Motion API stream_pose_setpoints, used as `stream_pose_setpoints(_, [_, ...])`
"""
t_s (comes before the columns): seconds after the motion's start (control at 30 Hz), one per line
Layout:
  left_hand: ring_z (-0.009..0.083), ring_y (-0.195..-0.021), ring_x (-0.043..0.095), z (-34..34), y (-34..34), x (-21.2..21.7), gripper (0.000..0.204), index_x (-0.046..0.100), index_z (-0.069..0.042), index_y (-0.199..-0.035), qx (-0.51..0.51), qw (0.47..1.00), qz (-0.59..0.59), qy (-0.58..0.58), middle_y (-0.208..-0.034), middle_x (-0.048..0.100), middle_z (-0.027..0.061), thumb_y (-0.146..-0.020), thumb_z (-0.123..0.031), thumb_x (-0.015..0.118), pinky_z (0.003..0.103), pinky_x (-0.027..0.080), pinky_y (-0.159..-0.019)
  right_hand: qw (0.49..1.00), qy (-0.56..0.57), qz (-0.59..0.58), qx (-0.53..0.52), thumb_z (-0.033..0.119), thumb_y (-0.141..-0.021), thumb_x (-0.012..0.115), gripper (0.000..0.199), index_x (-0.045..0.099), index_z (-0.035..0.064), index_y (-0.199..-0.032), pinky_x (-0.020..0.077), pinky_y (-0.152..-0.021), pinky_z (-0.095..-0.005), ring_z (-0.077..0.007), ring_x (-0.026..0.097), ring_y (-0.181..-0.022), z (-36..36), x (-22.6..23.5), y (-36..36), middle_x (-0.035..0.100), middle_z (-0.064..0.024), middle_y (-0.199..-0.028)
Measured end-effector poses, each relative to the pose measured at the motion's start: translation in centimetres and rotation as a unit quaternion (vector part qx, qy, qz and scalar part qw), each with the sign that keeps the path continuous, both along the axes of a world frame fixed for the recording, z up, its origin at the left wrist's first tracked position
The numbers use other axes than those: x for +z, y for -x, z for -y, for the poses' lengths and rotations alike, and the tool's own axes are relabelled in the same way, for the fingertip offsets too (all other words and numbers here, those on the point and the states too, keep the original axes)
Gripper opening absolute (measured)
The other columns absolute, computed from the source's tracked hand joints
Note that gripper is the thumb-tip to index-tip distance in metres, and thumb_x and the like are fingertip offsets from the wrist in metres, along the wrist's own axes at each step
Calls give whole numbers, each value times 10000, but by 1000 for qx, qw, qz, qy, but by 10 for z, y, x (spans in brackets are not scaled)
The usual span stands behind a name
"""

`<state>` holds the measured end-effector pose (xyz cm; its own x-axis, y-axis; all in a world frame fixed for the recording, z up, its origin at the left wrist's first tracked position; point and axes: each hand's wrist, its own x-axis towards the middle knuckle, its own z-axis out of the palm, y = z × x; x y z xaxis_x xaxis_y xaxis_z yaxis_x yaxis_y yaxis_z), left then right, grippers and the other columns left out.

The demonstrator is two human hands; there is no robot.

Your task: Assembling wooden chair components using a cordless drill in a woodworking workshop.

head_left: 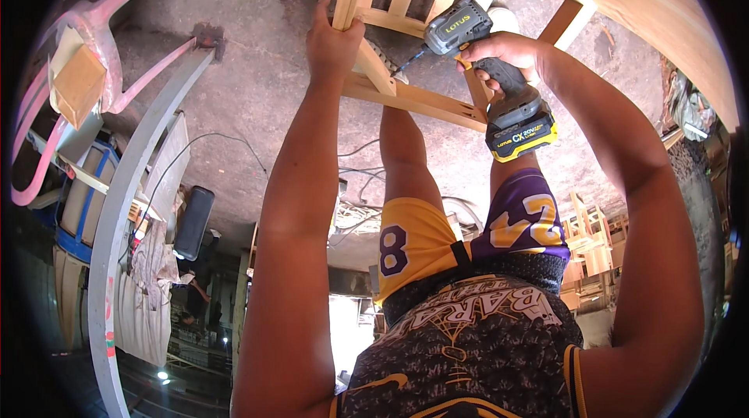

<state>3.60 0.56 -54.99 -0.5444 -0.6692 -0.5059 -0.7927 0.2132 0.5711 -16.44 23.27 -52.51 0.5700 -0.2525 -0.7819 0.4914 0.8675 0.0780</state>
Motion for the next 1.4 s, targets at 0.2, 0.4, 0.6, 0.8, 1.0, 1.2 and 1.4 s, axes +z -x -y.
stream_pose_setpoints(0.2, [368, -816, 675, 1, 0, 0, 628, 456, -164, -1348, 3, 1000, -3, -3, -846, 692, 160, -765, -240, 676, 460, 538, -751, 999, -9, 6, 31, 339, -879, 638, 310, 633, 58, -1009, 442, -475, -250, -111, 514, -486, 7, 8, 2, 524, 1, -646])
stream_pose_setpoints(0.4, [363, -811, 675, 0, 2, 4, 637, 448, -155, -1355, 6, 1000, 8, -18, -847, 694, 152, -765, -238, 676, 457, 537, -752, 999, 6, 27, 44, 398, -859, 645, 321, 636, 97, -969, 431, -515, -294, -112, 507, -520, 4, -3, 1, 522, 15, -655])
stream_pose_setpoints(0.6, [363, -857, 667, -1, -1, -2, 637, 458, -151, -1355, -11, 1000, 3, 22, -872, 695, 143, -763, -242, 676, 459, 527, -791, 997, 45, 18, 68, 351, -863, 645, 272, 634, 100, -966, 416, -502, -275, -105, 490, -516, 13, -17, 8, 531, 17, -657])
stream_pose_setpoints(0.8, [296, -948, 664, -2, 6, 10, 543, 500, -80, -1316, 16, 998, 32, -46, -1070, 673, 155, -808, -191, 658, 386, 514, -850, 990, 73, -15, 121, 309, -839, 666, 215, 644, 106, -909, 423, -476, -265, -96, 486, -499, 25, -17, 15, 529, 15, -650])
stream_pose_setpoints(1.0, [376, -905, 658, -3, 1, 0, 638, 461, -186, -1363, 6, 999, 43, 18, -939, 694, 158, -779, -310, 685, 464, 519, -830, 992, 78, 18, 99, 302, -833, 661, 212, 619, 96, -856, 434, -474, -263, -99, 489, -491, 22, -26, 13, 527, 9, -648])
stream_pose_setpoints(1.2, [382, -929, 654, -3, 5, 4, 652, 445, -190, -1379, 6, 998, 55, 5, -952, 695, 161, -787, -327, 680, 462, 510, -855, 996, 53, 31, 63, 238, -838, 662, 232, 625, 21, -912, 439, -477, -267, -124, 487, -517, 17, -31, 13, 538, -34, -652])
stream_pose_setpoints(1.4, [395, -923, 653, -4, 4, 5, 662, 439, -174, -1383, 4, 998, 68, 19, -955, 691, 181, -786, -330, 679, 467, 510, -856, 994, 55, 43, 79, 265, -849, 654, 296, 640, 5, -990, 433, -475, -262, -138, 489, -503, 19, -32, 13, 531, -38, -639])
